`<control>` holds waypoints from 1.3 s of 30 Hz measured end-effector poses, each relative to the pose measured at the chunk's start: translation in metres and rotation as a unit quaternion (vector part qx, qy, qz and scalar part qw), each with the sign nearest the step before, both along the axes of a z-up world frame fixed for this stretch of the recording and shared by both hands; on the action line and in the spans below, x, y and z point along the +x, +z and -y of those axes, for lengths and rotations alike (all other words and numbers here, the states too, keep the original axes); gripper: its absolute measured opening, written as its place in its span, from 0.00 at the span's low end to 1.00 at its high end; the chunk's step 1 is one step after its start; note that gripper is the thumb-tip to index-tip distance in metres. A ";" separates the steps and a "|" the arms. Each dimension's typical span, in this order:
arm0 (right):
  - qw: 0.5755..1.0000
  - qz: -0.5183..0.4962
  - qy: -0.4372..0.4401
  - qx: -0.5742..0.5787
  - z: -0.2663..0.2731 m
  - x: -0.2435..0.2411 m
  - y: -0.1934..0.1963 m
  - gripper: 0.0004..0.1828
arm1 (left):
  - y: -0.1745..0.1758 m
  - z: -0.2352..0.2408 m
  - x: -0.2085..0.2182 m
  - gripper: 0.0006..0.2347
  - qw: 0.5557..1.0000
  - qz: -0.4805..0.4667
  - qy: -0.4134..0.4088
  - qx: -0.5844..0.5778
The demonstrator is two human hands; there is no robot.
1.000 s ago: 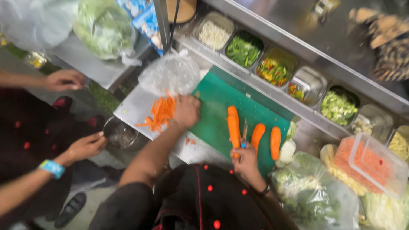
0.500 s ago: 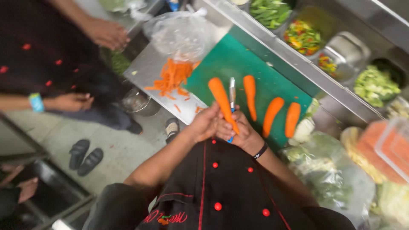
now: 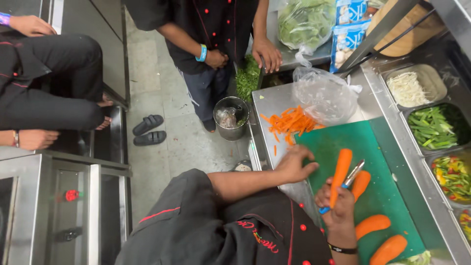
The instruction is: The person peels several carrots using a peeler and then slices them into thin strips on a green cutting board using a knife. The peeled carrots and resulting strips are placed on the board and counter.
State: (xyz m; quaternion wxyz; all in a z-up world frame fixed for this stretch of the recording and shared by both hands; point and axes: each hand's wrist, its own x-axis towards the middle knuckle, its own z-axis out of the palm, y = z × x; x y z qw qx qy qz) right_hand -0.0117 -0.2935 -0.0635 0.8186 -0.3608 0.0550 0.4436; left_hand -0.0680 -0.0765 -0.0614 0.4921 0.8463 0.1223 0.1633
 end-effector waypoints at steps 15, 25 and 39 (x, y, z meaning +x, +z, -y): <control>0.379 0.627 0.131 -0.667 0.018 0.013 -0.037 0.23 | -0.045 -0.128 0.052 0.28 0.885 0.077 -0.127 0.442; 0.234 0.797 0.036 -0.555 -0.009 0.014 0.053 0.13 | -0.010 -0.174 0.058 0.38 0.939 -0.107 -0.024 0.326; 0.451 0.814 0.243 -0.273 -0.199 0.238 -0.050 0.12 | -0.019 -0.167 0.087 0.47 0.980 0.027 -0.040 0.195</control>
